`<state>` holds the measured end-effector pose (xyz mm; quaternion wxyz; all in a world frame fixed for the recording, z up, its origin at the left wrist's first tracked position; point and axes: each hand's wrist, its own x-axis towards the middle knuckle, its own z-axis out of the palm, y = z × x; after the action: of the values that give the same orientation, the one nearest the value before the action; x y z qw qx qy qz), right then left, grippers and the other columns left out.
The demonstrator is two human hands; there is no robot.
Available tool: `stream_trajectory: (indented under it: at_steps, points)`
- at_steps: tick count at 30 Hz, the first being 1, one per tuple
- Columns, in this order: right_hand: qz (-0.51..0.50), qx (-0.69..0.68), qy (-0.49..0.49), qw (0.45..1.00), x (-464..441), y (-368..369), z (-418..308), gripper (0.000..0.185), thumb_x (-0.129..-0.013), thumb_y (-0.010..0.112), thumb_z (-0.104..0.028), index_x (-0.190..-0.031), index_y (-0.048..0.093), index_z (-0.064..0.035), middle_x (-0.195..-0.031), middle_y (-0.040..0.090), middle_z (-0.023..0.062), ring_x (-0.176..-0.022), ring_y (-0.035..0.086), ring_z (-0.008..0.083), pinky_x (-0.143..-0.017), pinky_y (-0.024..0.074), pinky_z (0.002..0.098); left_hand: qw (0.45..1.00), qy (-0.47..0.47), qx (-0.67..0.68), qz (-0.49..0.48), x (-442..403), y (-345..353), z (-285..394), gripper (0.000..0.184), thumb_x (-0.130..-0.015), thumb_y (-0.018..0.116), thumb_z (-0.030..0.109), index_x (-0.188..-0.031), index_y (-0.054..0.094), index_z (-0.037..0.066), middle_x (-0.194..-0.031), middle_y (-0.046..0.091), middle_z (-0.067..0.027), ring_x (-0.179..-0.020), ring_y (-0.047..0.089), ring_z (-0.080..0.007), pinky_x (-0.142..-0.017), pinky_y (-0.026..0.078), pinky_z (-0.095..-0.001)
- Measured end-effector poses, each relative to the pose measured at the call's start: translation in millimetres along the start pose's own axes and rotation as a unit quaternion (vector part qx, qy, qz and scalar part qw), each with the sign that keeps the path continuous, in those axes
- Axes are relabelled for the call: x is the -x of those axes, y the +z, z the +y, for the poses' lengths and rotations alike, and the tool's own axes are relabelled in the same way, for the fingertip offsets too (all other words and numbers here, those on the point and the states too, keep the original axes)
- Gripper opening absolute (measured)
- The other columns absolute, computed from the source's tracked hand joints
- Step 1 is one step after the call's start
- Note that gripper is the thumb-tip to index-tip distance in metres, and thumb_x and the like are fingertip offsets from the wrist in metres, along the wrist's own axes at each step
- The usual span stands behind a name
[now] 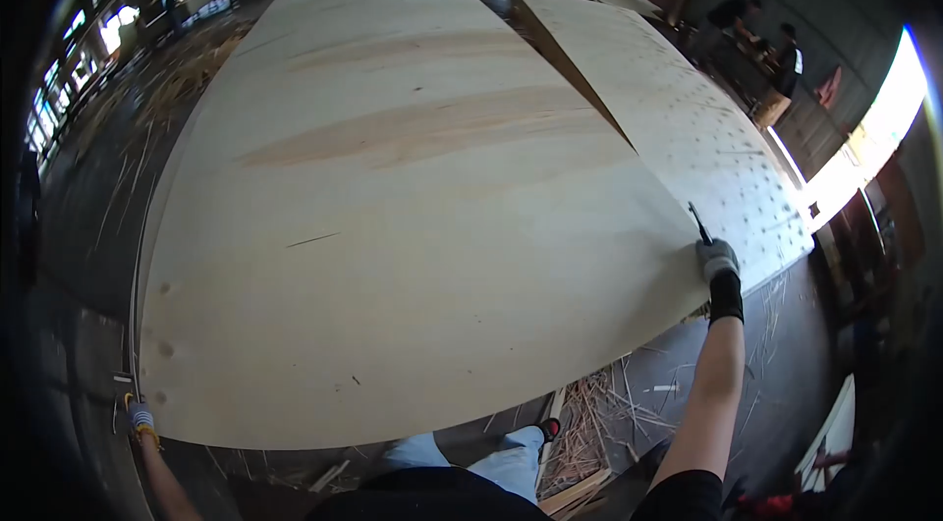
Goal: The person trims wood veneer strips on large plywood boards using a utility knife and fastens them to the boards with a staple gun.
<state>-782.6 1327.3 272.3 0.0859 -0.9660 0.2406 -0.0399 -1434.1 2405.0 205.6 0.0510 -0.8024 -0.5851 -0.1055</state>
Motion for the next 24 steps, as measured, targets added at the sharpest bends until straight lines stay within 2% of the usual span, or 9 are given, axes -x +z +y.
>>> stream_trajectory:
  at_steps: [2, 4, 5, 8, 10, 12, 14, 19, 24]
  points:
    - [-0.023, 0.018, -0.018, 0.999, -5.8, 23.0, 48.7, 0.050, -0.076, 0.053, -0.048, -0.088, 0.064, -0.0014, -0.082, 0.065, 0.0188, -0.079, 0.063, 0.0328, -0.070, 0.0492, 0.0391, 0.995, 0.068, -0.033, 0.063, 83.9, 7.3, 0.1, 0.033, -0.082, 0.052, 0.034, -0.091, 0.060, 0.004, -0.079, 0.063, -0.0184, -0.070, 0.059, -0.0349, -0.060, 0.047, -0.0383]
    - [-0.083, 0.079, 0.011, 0.993, -6.1, 85.3, 113.0, 0.052, -0.078, 0.050, -0.049, -0.097, 0.062, -0.0023, -0.094, 0.062, 0.0223, -0.091, 0.060, 0.0353, -0.078, 0.0466, 0.0411, 0.996, -0.043, -0.056, 0.049, 167.1, 11.8, -0.4, 0.036, -0.084, 0.051, 0.037, -0.101, 0.059, 0.007, -0.086, 0.063, -0.0154, -0.075, 0.059, -0.0309, -0.064, 0.046, -0.0370]
    - [-0.105, 0.217, -0.076, 0.968, -23.6, 149.2, 167.2, 0.056, -0.079, 0.048, -0.047, -0.110, 0.056, -0.0006, -0.102, 0.059, 0.0241, -0.104, 0.053, 0.0355, -0.087, 0.0421, 0.0419, 0.992, -0.094, -0.070, 0.046, 199.3, 3.6, 3.9, 0.038, -0.085, 0.051, 0.039, -0.106, 0.058, 0.008, -0.090, 0.063, -0.0139, -0.078, 0.060, -0.0289, -0.066, 0.045, -0.0364]
    - [-0.046, -0.138, 0.015, 0.989, 14.6, 184.0, 218.9, 0.042, -0.080, 0.053, -0.046, -0.090, 0.065, -0.0075, -0.084, 0.064, 0.0155, -0.085, 0.061, 0.0323, -0.075, 0.0463, 0.0388, 0.974, -0.209, -0.085, 0.033, 288.5, -1.2, 10.4, 0.040, -0.085, 0.051, 0.041, -0.109, 0.058, 0.009, -0.093, 0.063, -0.0126, -0.080, 0.060, -0.0271, -0.068, 0.045, -0.0359]
    - [-0.110, -0.084, -0.013, 0.990, 4.5, 169.7, 228.7, 0.050, -0.078, 0.054, -0.044, -0.101, 0.060, -0.0008, -0.089, 0.063, 0.0212, -0.086, 0.060, 0.0330, -0.075, 0.0459, 0.0399, 0.972, -0.224, -0.064, 0.014, 340.9, 11.0, 31.6, 0.040, -0.085, 0.051, 0.041, -0.108, 0.058, 0.009, -0.093, 0.063, -0.0127, -0.080, 0.060, -0.0273, -0.068, 0.045, -0.0360]
    - [-0.094, -0.091, -0.069, 0.989, -20.9, 193.3, 254.2, 0.047, -0.078, 0.052, -0.047, -0.083, 0.062, -0.0011, -0.072, 0.062, 0.0152, -0.067, 0.058, 0.0330, -0.064, 0.0442, 0.0422, 0.976, -0.215, -0.028, -0.011, 379.9, 27.3, 55.8, 0.040, -0.084, 0.052, 0.040, -0.107, 0.058, 0.009, -0.092, 0.063, -0.0129, -0.080, 0.060, -0.0275, -0.068, 0.045, -0.0361]
    - [-0.022, -0.075, -0.046, 0.996, -25.9, 165.9, 243.7, 0.047, -0.078, 0.051, -0.047, -0.079, 0.063, -0.0015, -0.068, 0.062, 0.0156, -0.064, 0.059, 0.0352, -0.062, 0.0455, 0.0424, 0.980, -0.196, 0.014, -0.036, 408.2, 47.0, 82.7, 0.039, -0.083, 0.052, 0.040, -0.106, 0.058, 0.009, -0.092, 0.063, -0.0130, -0.079, 0.060, -0.0277, -0.068, 0.045, -0.0363]
    - [-0.013, 0.092, -0.097, 0.991, 51.7, -89.2, 124.8, 0.045, -0.077, 0.052, -0.046, -0.077, 0.064, -0.0024, -0.073, 0.061, 0.0223, -0.073, 0.061, 0.0368, -0.066, 0.0472, 0.0437, 0.983, -0.121, 0.102, -0.088, 446.7, 62.7, 176.2, 0.038, -0.082, 0.053, 0.040, -0.104, 0.058, 0.009, -0.090, 0.063, -0.0134, -0.079, 0.060, -0.0281, -0.068, 0.045, -0.0367]
    - [0.051, 0.020, -0.095, 0.994, 30.9, -114.3, 124.2, 0.044, -0.078, 0.053, -0.042, -0.075, 0.064, 0.0005, -0.067, 0.060, 0.0226, -0.068, 0.060, 0.0379, -0.062, 0.0471, 0.0430, 0.981, -0.062, 0.150, -0.109, 453.5, 53.7, 248.1, 0.038, -0.081, 0.054, 0.040, -0.101, 0.059, 0.009, -0.089, 0.063, -0.0138, -0.078, 0.060, -0.0286, -0.068, 0.045, -0.0370]
